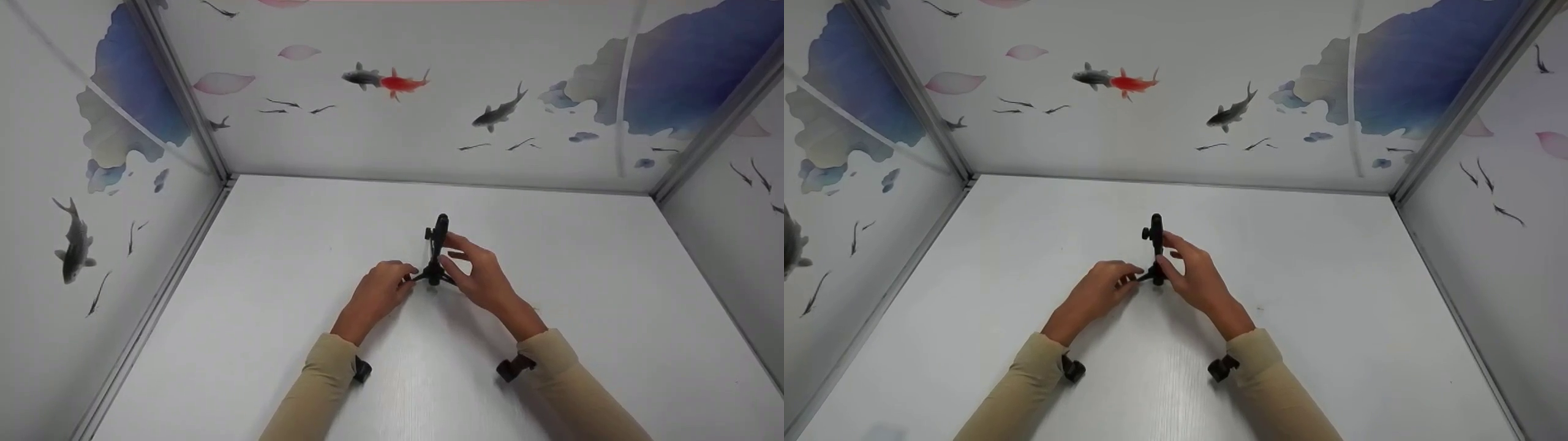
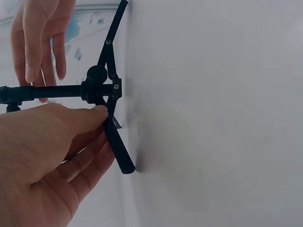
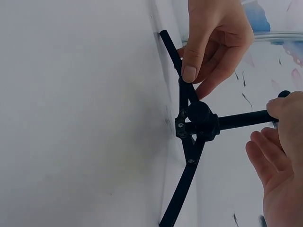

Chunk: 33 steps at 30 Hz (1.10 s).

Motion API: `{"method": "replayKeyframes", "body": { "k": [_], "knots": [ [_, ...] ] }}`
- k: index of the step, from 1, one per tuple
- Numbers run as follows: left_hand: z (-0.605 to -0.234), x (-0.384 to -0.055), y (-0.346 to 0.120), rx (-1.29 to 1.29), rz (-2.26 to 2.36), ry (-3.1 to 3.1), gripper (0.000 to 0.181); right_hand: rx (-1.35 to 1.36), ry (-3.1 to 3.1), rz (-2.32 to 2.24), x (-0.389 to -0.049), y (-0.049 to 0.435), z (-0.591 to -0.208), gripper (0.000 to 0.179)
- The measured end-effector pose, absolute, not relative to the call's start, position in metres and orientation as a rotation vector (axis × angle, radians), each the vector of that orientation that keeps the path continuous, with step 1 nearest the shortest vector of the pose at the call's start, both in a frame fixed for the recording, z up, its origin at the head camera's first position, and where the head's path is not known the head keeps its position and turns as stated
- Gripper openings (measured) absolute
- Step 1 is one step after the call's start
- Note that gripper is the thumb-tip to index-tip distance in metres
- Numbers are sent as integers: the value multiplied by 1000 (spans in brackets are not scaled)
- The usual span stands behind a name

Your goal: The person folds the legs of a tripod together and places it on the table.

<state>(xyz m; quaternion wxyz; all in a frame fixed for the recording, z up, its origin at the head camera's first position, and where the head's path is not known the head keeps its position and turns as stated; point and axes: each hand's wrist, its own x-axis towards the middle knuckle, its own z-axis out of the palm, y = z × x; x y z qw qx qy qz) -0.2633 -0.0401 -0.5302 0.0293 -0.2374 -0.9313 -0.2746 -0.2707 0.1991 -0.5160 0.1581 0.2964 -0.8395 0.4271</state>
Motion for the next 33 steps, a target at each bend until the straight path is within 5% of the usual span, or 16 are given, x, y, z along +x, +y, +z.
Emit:
{"method": "replayKeyframes", "body": {
  "k": [33],
  "knots": [
    [-534, -267, -27, -669, -798, -2805, 8, 675, -2265, 1238, -277, 184, -509, 26]
  ]
}}
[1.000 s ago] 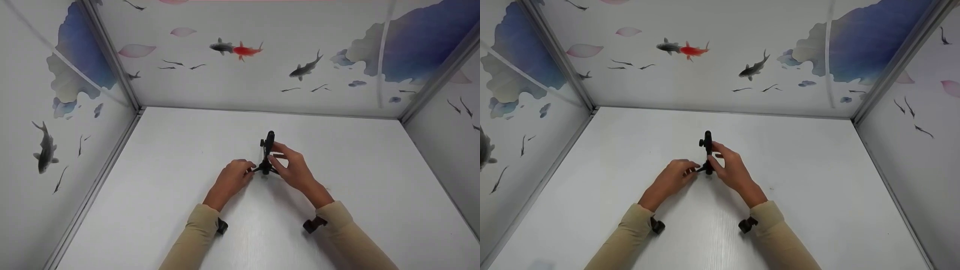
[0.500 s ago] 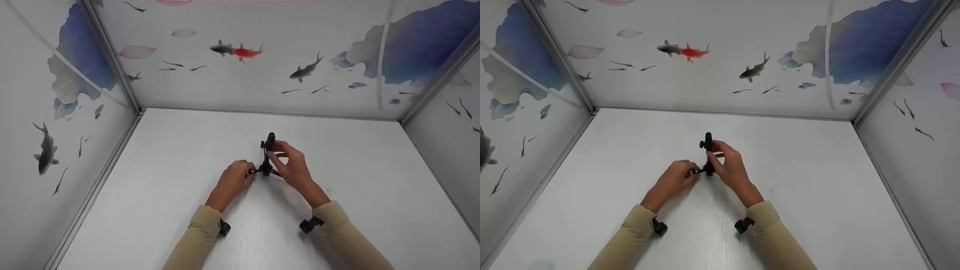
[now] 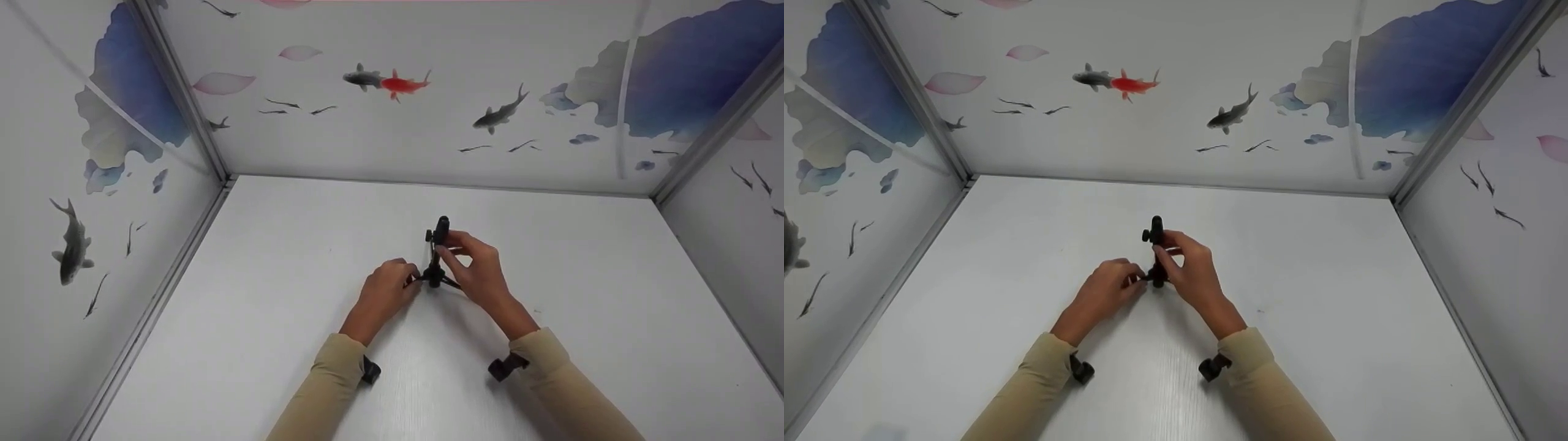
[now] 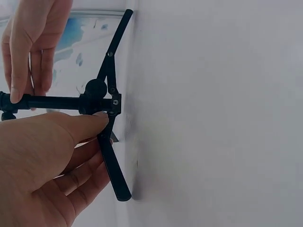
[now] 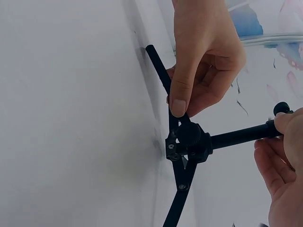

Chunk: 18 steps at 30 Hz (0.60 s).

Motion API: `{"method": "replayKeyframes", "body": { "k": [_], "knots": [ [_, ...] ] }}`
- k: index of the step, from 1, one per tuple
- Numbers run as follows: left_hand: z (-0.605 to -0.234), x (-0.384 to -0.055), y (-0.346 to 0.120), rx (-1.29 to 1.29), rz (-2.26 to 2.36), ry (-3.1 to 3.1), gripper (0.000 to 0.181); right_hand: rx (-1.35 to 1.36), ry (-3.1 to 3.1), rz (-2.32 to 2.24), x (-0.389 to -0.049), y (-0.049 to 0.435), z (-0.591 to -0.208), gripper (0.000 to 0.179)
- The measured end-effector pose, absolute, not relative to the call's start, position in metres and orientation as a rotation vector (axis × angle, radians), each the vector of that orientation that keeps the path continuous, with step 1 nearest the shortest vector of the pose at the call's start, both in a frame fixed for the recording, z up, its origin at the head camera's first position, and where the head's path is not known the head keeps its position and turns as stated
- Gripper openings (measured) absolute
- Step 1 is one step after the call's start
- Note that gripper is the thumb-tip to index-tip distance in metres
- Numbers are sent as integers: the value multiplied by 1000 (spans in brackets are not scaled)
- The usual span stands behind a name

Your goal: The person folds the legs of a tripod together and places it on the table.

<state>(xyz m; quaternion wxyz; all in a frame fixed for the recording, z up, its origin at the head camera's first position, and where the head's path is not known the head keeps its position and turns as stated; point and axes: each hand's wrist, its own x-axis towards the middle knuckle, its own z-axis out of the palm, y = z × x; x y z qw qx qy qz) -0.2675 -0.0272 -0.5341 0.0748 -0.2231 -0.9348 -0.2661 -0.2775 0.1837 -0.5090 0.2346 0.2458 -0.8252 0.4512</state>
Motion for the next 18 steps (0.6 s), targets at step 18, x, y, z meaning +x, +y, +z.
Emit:
{"method": "replayKeyframes", "body": {
  "k": [18],
  "knots": [
    [-537, -268, -18, -632, -746, -2778, 7, 689, -2232, 1252, -277, 184, -507, 22]
  ]
}}
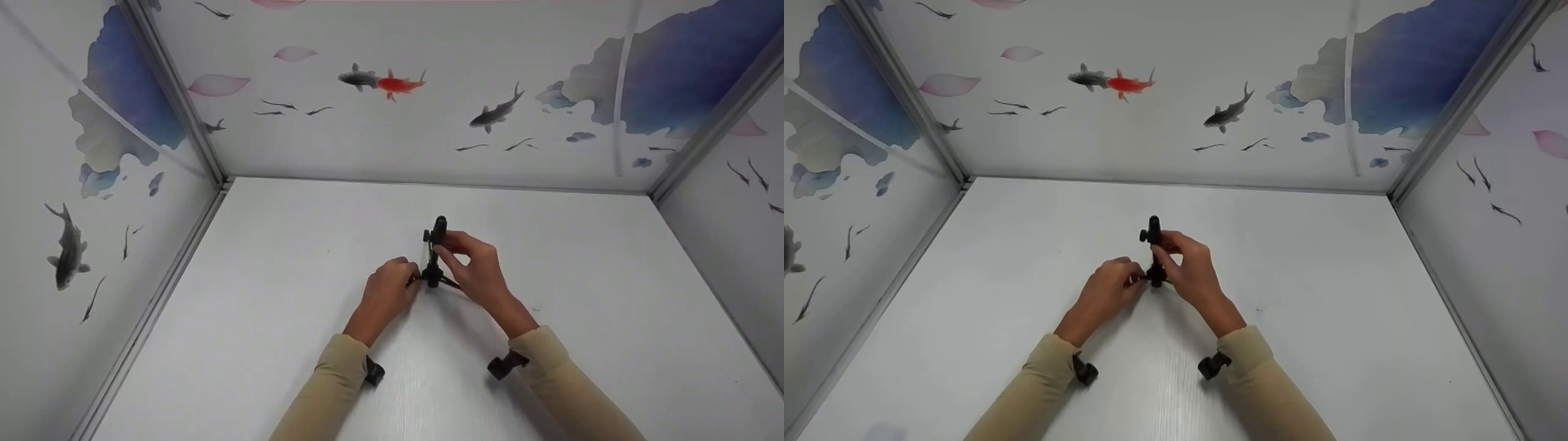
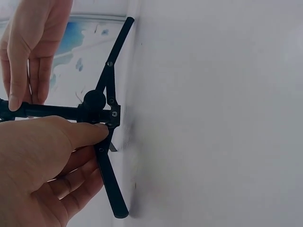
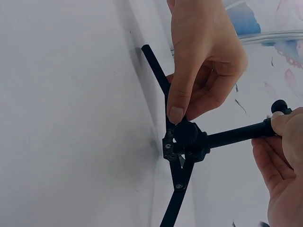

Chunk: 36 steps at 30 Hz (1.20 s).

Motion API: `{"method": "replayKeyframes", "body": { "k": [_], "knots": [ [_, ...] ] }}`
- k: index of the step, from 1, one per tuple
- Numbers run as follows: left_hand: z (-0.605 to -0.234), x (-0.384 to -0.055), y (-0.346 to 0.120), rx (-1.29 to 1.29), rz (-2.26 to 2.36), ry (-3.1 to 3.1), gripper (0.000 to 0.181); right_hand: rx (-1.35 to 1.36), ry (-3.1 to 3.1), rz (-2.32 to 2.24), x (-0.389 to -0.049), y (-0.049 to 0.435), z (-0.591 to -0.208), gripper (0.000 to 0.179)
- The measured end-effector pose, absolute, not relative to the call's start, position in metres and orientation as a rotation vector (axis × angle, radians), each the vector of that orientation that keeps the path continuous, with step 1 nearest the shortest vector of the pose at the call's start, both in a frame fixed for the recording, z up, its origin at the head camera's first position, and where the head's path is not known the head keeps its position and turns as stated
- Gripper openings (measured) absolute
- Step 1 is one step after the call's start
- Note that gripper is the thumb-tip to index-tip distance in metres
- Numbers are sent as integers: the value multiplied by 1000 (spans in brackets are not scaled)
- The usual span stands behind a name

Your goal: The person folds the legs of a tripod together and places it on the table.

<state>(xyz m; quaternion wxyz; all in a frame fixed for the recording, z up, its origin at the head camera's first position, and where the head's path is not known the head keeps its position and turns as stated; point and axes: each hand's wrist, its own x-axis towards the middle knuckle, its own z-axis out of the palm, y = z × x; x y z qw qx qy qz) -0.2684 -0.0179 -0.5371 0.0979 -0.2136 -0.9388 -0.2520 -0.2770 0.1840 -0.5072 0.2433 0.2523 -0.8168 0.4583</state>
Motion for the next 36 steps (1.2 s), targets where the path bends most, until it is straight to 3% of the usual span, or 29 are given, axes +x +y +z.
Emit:
{"method": "replayKeyframes", "body": {
  "k": [36],
  "knots": [
    [-539, -267, -10, -606, -784, -2704, 8, 670, -2323, 1276, -276, 187, -503, 25]
  ]
}}
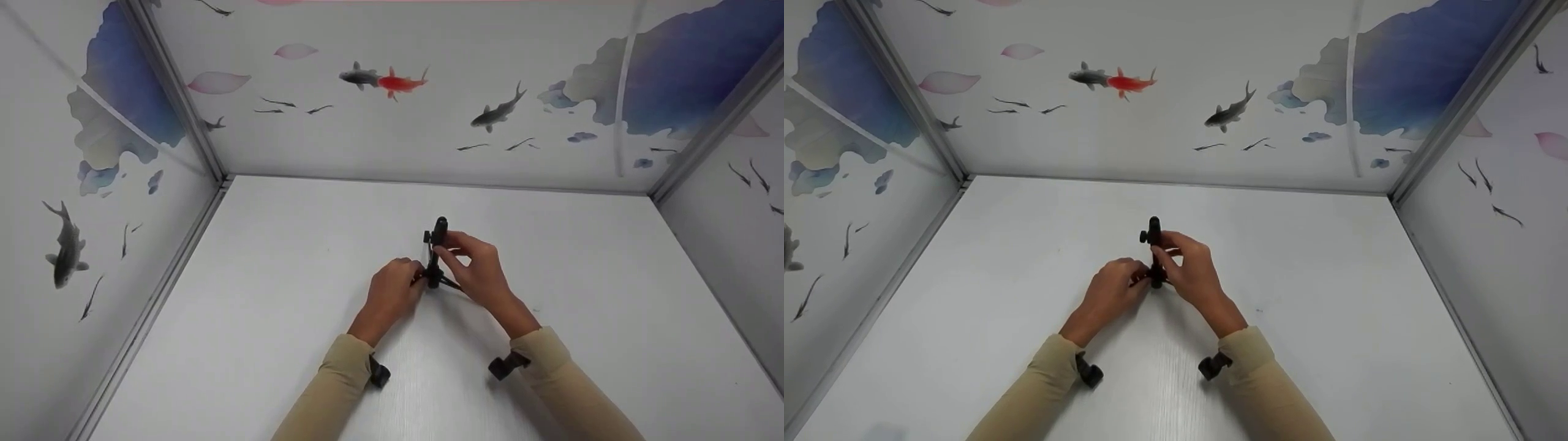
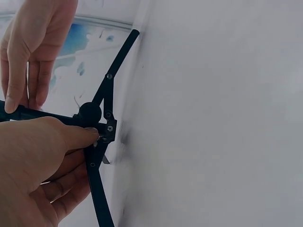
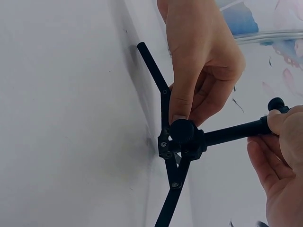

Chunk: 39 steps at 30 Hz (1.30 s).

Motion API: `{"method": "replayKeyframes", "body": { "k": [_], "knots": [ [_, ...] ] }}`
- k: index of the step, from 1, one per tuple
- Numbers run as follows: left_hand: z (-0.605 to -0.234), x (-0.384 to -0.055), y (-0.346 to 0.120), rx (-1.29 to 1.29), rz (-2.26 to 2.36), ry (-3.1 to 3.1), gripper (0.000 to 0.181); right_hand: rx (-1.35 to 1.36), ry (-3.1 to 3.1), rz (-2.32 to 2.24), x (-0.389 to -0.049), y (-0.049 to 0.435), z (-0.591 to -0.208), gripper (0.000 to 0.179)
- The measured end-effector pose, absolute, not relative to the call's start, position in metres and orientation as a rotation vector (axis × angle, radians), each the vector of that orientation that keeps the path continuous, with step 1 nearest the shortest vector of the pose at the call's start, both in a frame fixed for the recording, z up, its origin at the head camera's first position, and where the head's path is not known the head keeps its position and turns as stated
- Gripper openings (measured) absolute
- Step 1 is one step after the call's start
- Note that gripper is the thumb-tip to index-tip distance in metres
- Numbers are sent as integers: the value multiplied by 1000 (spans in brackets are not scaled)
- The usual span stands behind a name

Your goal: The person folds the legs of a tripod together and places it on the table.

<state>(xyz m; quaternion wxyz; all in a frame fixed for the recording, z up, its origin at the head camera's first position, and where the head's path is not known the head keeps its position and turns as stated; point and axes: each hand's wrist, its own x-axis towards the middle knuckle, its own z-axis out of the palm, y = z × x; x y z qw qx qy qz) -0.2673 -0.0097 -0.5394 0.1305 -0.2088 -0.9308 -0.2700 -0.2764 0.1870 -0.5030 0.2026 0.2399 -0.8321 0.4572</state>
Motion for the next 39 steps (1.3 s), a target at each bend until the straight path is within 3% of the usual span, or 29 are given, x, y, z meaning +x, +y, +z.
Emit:
{"method": "replayKeyframes", "body": {
  "k": [39],
  "knots": [
    [-532, -266, -9, -584, -808, -2649, 10, 683, -2334, 1206, -275, 188, -499, 29]
  ]
}}
